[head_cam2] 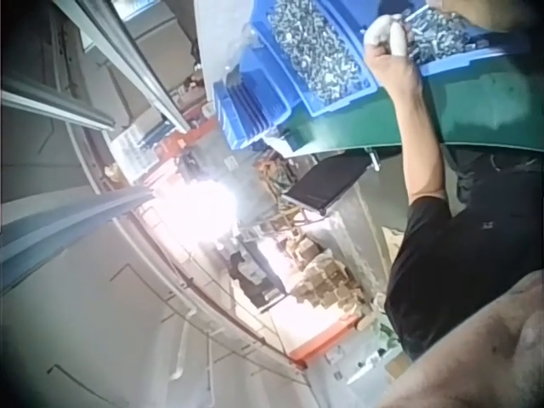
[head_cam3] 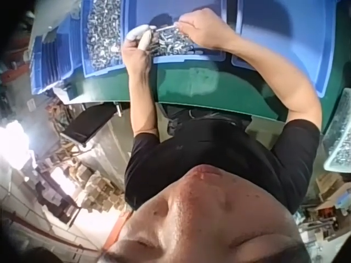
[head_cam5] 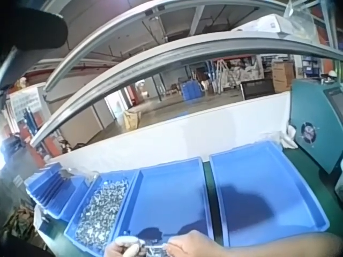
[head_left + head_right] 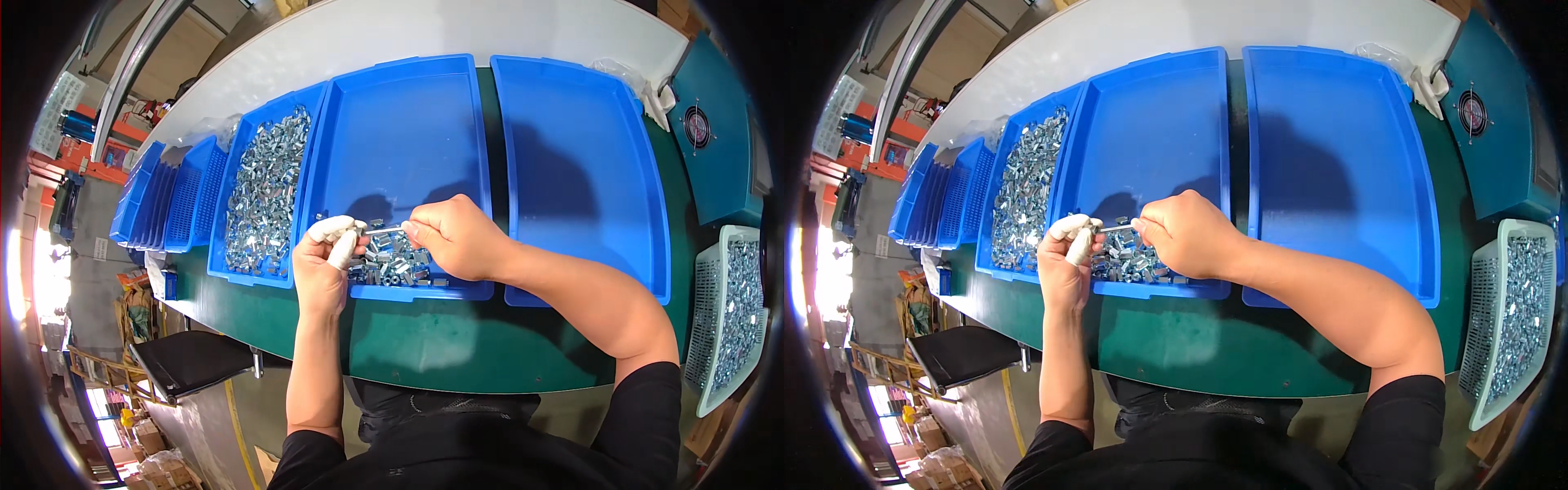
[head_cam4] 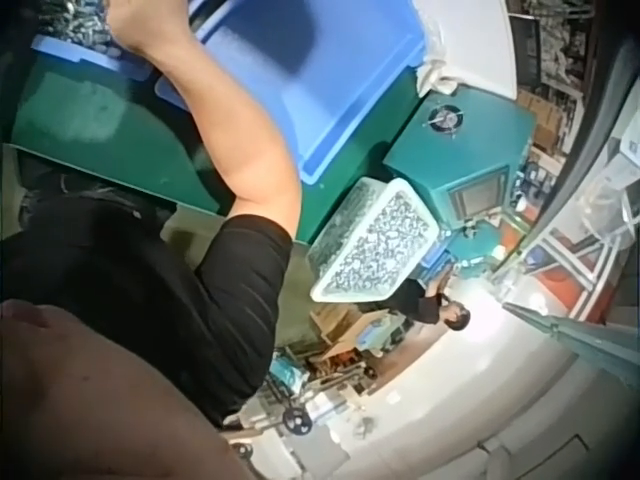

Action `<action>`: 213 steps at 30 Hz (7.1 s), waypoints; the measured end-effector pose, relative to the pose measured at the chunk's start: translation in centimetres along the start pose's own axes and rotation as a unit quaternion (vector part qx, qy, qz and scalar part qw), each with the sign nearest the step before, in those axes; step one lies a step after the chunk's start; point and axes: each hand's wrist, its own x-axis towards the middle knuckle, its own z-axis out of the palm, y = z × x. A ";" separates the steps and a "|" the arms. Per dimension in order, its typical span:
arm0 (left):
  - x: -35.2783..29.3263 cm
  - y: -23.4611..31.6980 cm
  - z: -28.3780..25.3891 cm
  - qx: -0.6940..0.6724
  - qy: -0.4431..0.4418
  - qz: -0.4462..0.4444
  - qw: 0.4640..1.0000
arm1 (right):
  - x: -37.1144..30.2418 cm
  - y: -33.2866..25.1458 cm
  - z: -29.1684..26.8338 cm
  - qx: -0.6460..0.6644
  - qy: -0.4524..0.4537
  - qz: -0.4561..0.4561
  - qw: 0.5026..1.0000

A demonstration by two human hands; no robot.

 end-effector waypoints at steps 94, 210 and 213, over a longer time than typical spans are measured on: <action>-1.7 0.5 1.7 0.124 -0.072 0.036 0.989 | -0.2 -0.1 0.1 -0.083 -0.004 -0.078 0.993; 2.2 1.4 0.5 0.555 -0.187 0.211 0.782 | 0.1 -0.4 0.0 0.061 0.003 0.080 0.995; 3.3 1.4 1.5 0.590 -0.208 0.189 0.757 | 0.1 -0.4 0.2 0.072 -0.007 0.051 0.996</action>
